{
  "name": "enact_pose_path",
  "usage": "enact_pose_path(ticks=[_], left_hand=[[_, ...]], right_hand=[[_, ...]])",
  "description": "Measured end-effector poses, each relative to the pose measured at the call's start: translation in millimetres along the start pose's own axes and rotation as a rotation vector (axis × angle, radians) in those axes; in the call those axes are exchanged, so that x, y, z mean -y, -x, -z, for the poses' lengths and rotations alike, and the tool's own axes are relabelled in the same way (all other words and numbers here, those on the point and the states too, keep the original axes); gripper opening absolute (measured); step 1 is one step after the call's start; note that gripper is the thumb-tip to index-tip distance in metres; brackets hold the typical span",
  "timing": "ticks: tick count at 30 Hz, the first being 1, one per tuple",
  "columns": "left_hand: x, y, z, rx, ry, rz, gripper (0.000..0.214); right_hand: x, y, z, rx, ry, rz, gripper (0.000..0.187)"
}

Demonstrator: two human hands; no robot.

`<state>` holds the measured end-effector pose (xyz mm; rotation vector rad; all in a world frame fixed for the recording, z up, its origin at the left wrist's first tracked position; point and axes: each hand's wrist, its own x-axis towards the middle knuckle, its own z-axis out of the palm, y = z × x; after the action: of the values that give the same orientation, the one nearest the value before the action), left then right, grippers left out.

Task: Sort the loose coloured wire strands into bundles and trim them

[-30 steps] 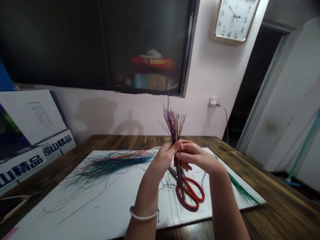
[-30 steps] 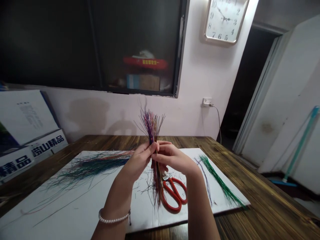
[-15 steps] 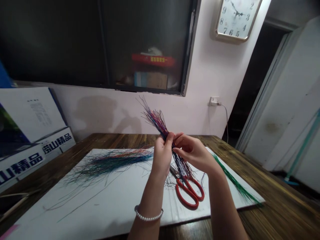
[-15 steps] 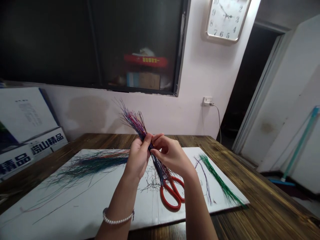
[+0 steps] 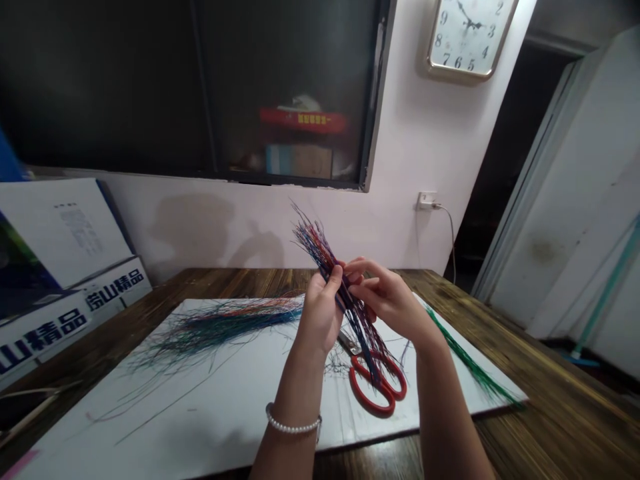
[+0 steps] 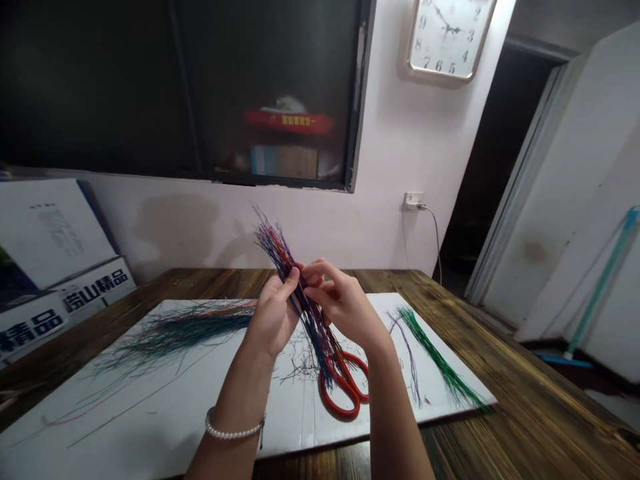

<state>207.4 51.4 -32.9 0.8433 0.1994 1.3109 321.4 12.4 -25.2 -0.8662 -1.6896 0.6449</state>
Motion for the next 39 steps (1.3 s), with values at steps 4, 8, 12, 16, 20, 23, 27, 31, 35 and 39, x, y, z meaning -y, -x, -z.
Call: enact_pose_path(ticks=[4,8,12,16,20,23,27,31,35,39], left_hand=[[2.0,-0.1,0.5,0.042,-0.051,-0.047,0.008],[2.9,-1.1,2.5,0.069,-0.131,-0.09,0.008],[4.9,-3.6,4.0,0.033,-0.189,-0.116,0.008],[9.2,-8.2,6.9,0.003,-0.218,-0.093,0.01],[16.1,-11.5,11.0,-0.043,-0.253,-0.071,0.012],[20.8,-11.9,12.6,-0.062,-0.273,-0.054,0.013],[23.8,-11.7,12.3,-0.066,-0.277,-0.033,0.012],[23.8,-12.2,12.1,-0.06,-0.26,-0.015,0.012],[22.6,-12.8,13.4,-0.078,-0.243,-0.015,0.012],[21.5,-12.1,13.5,-0.087,-0.235,-0.008,0.013]], right_hand=[[-6.8,-3.3,-3.5,-0.149,0.107,0.035,0.014],[-11.8,-7.7,-10.1,-0.3,0.193,0.086,0.011],[-12.8,-11.0,-17.1,-0.363,0.233,0.09,0.012],[-11.3,-11.6,-22.1,-0.381,0.269,0.066,0.014],[-10.6,-11.4,-23.0,-0.415,0.316,0.022,0.011],[-14.1,-11.7,-20.4,-0.434,0.317,-0.023,0.01],[-21.2,-12.6,-13.5,-0.426,0.236,-0.083,0.008],[-22.9,-12.8,-5.3,-0.402,0.121,-0.124,0.009],[-22.0,-12.9,-0.9,-0.369,0.035,-0.128,0.009],[-23.5,-13.6,-1.4,-0.356,-0.006,-0.13,0.01]])
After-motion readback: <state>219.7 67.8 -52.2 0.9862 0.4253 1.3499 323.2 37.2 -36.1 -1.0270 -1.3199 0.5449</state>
